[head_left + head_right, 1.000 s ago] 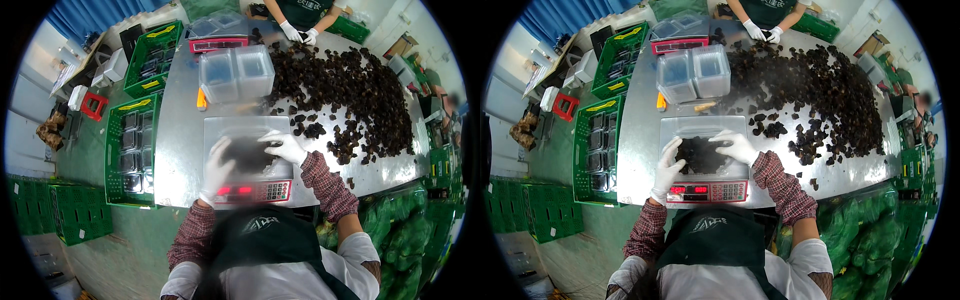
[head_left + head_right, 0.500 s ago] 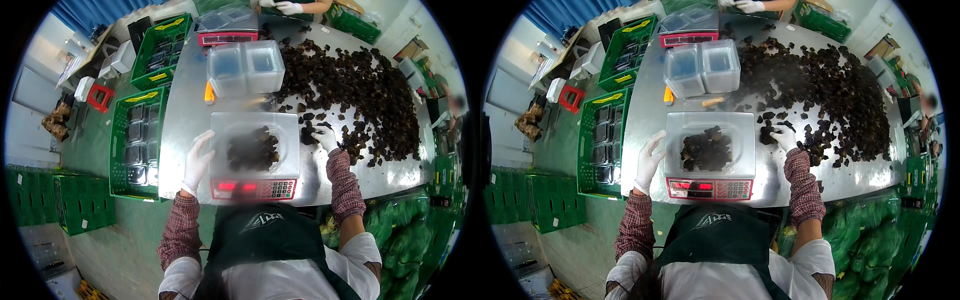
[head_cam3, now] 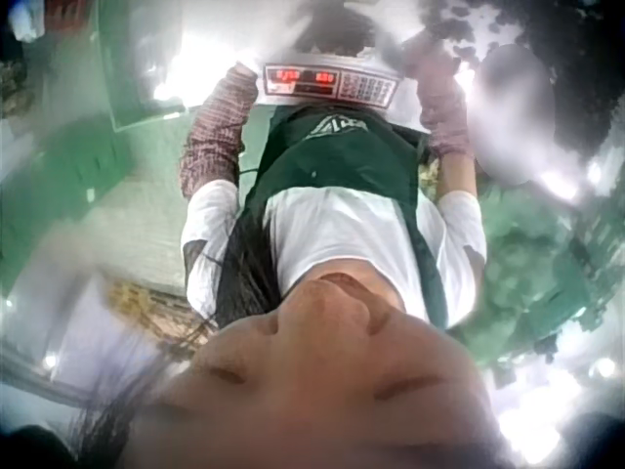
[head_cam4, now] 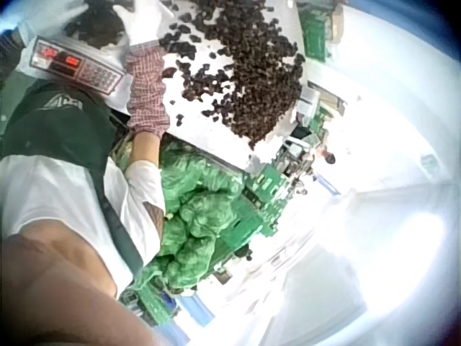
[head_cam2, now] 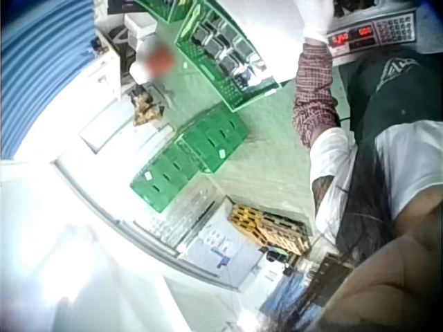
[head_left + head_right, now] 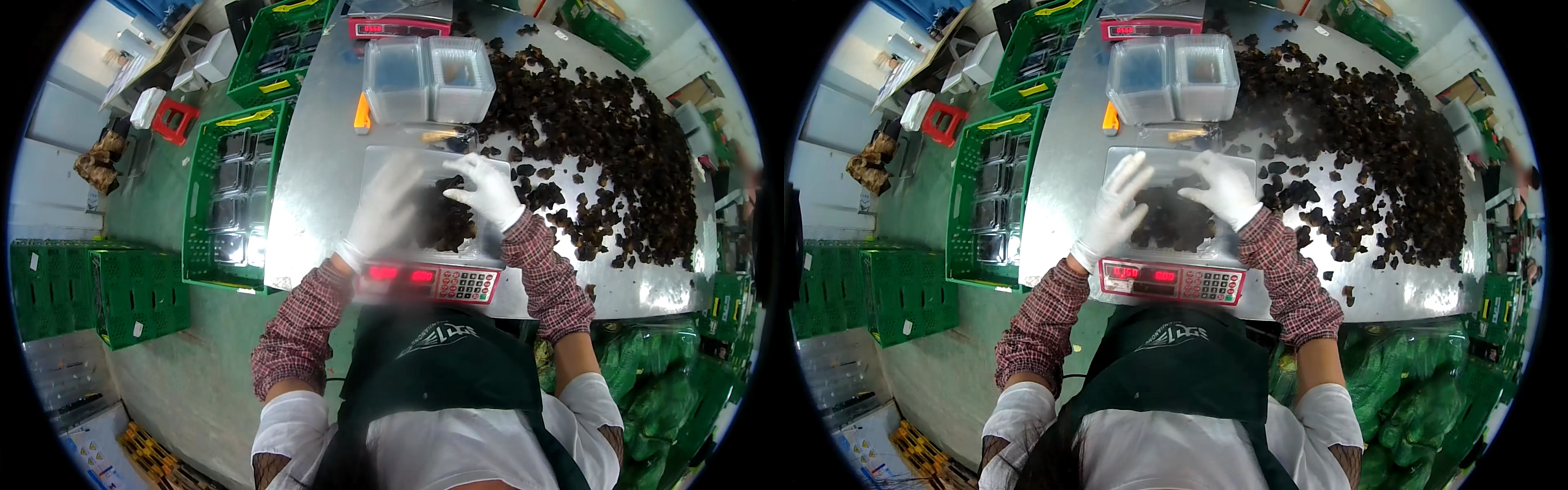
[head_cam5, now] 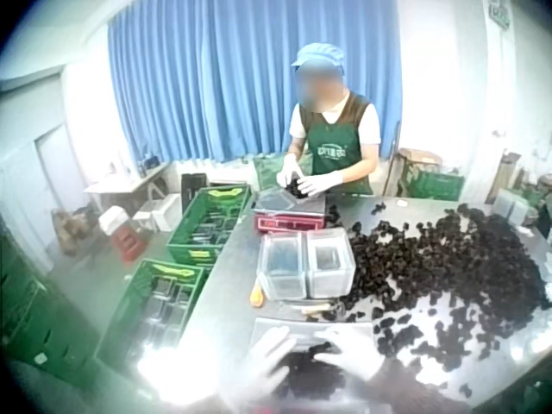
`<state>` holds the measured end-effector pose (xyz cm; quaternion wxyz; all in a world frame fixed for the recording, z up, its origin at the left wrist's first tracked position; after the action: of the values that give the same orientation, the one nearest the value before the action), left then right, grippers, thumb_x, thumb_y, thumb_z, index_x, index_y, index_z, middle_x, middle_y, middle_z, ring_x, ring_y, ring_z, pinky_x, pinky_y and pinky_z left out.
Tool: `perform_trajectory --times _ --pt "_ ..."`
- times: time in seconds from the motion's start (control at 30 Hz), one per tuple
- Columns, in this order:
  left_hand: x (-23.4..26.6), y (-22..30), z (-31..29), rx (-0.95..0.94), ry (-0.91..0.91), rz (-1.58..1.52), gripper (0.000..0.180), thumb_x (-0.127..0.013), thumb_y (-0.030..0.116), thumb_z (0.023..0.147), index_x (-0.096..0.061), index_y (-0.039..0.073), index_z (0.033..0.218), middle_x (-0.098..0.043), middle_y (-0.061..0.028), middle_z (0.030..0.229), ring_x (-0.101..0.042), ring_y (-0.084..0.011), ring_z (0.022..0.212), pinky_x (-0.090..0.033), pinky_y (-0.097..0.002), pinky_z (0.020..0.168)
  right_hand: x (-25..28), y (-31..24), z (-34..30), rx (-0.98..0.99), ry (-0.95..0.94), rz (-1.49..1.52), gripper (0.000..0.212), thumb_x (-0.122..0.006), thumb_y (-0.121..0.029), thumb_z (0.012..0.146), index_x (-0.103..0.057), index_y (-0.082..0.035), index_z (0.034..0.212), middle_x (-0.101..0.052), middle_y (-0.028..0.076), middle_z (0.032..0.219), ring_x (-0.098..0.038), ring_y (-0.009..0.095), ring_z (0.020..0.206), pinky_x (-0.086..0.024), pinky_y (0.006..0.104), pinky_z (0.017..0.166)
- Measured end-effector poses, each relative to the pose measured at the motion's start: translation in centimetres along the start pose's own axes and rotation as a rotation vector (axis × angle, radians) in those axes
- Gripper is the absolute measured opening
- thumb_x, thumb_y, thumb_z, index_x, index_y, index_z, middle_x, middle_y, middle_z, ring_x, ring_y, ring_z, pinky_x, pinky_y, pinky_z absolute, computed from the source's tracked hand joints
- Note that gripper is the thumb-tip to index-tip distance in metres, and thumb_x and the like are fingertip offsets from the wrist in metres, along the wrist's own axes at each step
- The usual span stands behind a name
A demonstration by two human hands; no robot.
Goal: The person sorts black dried fungi on a metal table, weighing portions into plastic containers using a digital scale and placing filled containers into green crates.
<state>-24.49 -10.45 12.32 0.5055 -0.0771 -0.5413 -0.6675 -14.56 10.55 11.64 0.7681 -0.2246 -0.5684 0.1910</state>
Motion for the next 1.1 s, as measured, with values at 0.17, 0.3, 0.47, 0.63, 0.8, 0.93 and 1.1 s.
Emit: perform_trajectory --times 0.17,0.3,0.47,0.63,0.8,0.93,1.1 --pt "-4.1 -0.7 -3.3 -0.117 -0.166 0.274 0.045 -0.066 0.009 0.082 -0.059 0.006 0.126 -0.054 -0.013 0.134 -0.047 -0.031 0.13 -0.036 -0.0457 0.111 0.8 1.8 -1.6 -0.261 0.08 0.44 0.014 -0.071 -0.012 0.085 -0.073 -0.004 0.096 -0.069 0.007 0.09 -0.066 0.019 0.084 -0.051 0.0291 0.076" --pt "-3.9 0.0 -3.9 -0.058 -0.054 0.192 0.03 -0.066 0.009 0.081 -0.064 0.005 0.11 -0.061 -0.0109 0.115 -0.055 -0.031 0.116 -0.04 -0.0465 0.106 7.1 2.0 -7.1 -0.432 0.016 0.668 0.013 -0.069 -0.008 0.088 -0.073 0.0 0.098 -0.07 0.006 0.094 -0.065 0.012 0.088 -0.051 0.0252 0.08" --pt "-3.6 0.7 -3.4 -0.033 -0.047 0.165 0.031 -0.067 0.008 0.079 -0.064 0.007 0.11 -0.058 -0.0133 0.115 -0.053 -0.035 0.115 -0.042 -0.0466 0.102 11.9 2.6 -19.3 -0.538 -0.856 0.586 0.017 -0.074 -0.015 0.085 -0.074 -0.001 0.095 -0.074 0.007 0.092 -0.069 0.015 0.092 -0.054 0.0284 0.082" --pt "-4.1 0.5 -4.3 0.098 -0.003 0.111 0.037 -0.071 0.005 0.077 -0.064 0.005 0.112 -0.055 -0.0151 0.12 -0.052 -0.036 0.117 -0.044 -0.0435 0.098 9.4 8.0 -22.6 -0.624 -0.707 -0.137 0.034 -0.064 -0.035 0.089 -0.068 -0.008 0.108 -0.07 0.017 0.094 -0.068 0.031 0.09 -0.053 0.0381 0.082" --pt "-3.5 1.4 -3.7 0.047 0.037 0.175 0.036 -0.069 0.002 0.076 -0.063 0.005 0.111 -0.053 -0.0171 0.126 -0.051 -0.0372 0.122 -0.044 -0.044 0.1 3.8 15.5 -16.5 -0.549 0.006 -0.294 0.048 -0.067 -0.03 0.086 -0.06 -0.009 0.128 -0.06 0.014 0.124 -0.063 0.032 0.107 -0.053 0.0405 0.089" --pt "-2.7 1.2 -4.2 0.099 0.103 0.147 0.038 -0.066 -0.006 0.077 -0.063 0.006 0.113 -0.05 -0.017 0.13 -0.05 -0.0366 0.124 -0.044 -0.0433 0.103 3.0 16.0 -12.0 -0.674 0.073 -0.512 0.043 -0.07 -0.024 0.081 -0.064 -0.012 0.122 -0.058 0.013 0.12 -0.063 0.033 0.1 -0.054 0.0425 0.084" --pt "-1.6 1.1 -4.8 0.197 0.221 0.156 0.036 -0.065 -0.007 0.076 -0.065 0.007 0.11 -0.053 -0.0165 0.13 -0.051 -0.0359 0.123 -0.044 -0.0434 0.101 0.6 18.0 -11.4 -0.522 0.027 -0.478 0.025 -0.066 -0.01 0.075 -0.069 -0.009 0.099 -0.059 0.015 0.108 -0.063 0.034 0.096 -0.054 0.0442 0.081"
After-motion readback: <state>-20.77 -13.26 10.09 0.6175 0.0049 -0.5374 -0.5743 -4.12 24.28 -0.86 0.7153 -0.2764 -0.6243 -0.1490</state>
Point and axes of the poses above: each hand's wrist, its own z-axis towards the middle knuckle, its own x-axis out of the back of the hand, y = z × x, the point moved 2 cm from there along z, towards the middle knuckle
